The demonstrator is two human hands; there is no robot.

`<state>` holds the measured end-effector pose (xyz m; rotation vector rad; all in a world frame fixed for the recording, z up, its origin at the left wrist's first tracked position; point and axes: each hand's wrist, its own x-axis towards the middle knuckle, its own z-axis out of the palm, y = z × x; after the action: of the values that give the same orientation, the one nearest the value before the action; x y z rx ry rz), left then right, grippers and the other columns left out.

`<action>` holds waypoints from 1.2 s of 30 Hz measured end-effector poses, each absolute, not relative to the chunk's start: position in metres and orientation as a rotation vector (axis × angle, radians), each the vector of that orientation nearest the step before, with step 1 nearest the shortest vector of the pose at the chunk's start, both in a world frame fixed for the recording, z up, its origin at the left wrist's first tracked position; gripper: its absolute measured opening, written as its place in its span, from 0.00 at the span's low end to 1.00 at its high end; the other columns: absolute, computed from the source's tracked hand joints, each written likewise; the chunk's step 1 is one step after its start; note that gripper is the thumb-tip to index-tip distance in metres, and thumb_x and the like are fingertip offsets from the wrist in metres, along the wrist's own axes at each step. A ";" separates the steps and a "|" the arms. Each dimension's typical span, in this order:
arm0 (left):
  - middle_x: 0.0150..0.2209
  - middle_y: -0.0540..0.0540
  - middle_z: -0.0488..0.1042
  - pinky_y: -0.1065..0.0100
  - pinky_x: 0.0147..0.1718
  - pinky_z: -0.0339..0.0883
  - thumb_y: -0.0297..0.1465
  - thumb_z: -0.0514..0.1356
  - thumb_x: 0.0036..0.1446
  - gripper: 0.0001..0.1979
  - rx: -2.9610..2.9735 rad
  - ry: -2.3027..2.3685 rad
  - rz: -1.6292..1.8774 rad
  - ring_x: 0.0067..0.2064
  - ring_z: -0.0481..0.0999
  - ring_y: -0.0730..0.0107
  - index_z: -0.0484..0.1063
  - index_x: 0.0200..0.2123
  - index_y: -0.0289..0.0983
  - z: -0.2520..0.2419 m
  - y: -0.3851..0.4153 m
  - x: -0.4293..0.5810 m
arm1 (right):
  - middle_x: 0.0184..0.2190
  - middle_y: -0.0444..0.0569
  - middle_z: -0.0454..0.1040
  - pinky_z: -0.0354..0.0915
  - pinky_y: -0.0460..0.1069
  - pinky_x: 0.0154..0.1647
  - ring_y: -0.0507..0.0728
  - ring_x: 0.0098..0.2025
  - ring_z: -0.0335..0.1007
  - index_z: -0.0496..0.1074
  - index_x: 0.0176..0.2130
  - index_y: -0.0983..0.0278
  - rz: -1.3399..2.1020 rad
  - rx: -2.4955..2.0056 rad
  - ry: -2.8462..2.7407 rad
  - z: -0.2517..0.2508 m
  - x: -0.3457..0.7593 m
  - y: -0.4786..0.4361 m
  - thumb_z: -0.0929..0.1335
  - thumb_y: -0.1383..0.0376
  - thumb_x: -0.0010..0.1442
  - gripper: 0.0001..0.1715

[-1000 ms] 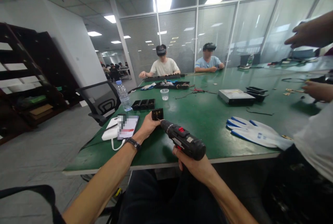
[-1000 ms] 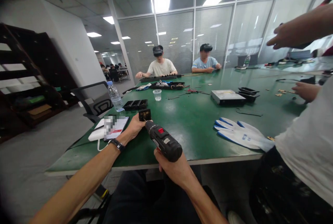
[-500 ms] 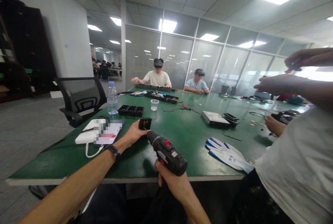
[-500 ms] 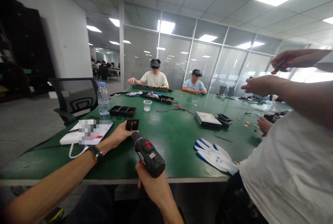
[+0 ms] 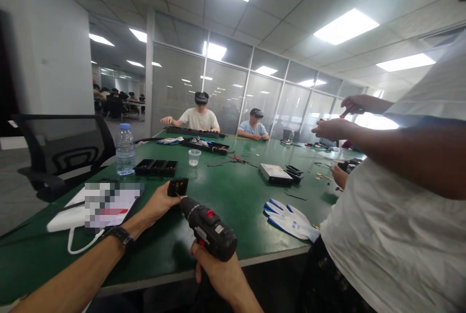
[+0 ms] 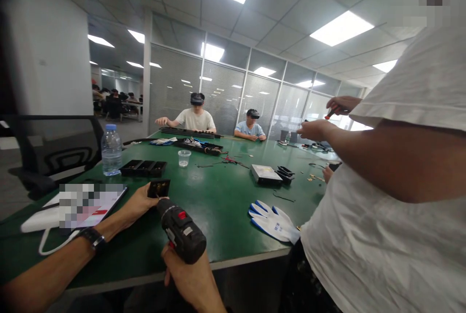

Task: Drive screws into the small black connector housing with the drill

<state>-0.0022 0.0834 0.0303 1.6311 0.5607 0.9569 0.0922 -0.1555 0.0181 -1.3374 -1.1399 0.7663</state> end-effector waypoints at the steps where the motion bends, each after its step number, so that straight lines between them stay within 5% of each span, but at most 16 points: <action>1: 0.33 0.47 0.77 0.65 0.36 0.68 0.38 0.76 0.36 0.27 1.633 0.567 0.959 0.34 0.74 0.63 0.74 0.40 0.34 0.031 0.083 -0.002 | 0.15 0.38 0.65 0.59 0.47 0.28 0.51 0.20 0.61 0.73 0.32 0.64 0.772 -1.339 -1.138 0.018 0.092 -0.156 0.68 0.62 0.62 0.09; 13: 0.31 0.49 0.75 0.66 0.35 0.66 0.36 0.75 0.36 0.23 1.611 0.555 0.990 0.33 0.72 0.66 0.74 0.37 0.34 0.032 0.079 -0.002 | 0.15 0.38 0.64 0.60 0.48 0.29 0.52 0.20 0.62 0.73 0.32 0.64 0.759 -1.303 -1.161 0.014 0.094 -0.155 0.69 0.60 0.63 0.10; 28: 0.32 0.48 0.75 0.68 0.37 0.65 0.31 0.76 0.34 0.23 1.545 0.470 1.029 0.33 0.71 0.70 0.73 0.35 0.33 0.024 0.084 0.002 | 0.17 0.43 0.68 0.65 0.51 0.36 0.55 0.24 0.67 0.74 0.34 0.65 0.697 -1.415 -1.187 0.009 0.098 -0.155 0.68 0.47 0.65 0.24; 36: 0.31 0.52 0.72 0.69 0.37 0.64 0.28 0.75 0.34 0.22 1.550 0.495 1.028 0.33 0.69 0.73 0.72 0.35 0.33 0.023 0.085 0.002 | 0.16 0.43 0.69 0.63 0.49 0.31 0.54 0.22 0.64 0.74 0.32 0.65 0.704 -1.438 -1.205 0.007 0.099 -0.155 0.68 0.46 0.64 0.25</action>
<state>0.0021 0.0847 0.0226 1.5497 0.4950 1.0285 0.0993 -0.1546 0.0067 -1.4383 -1.2045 0.7043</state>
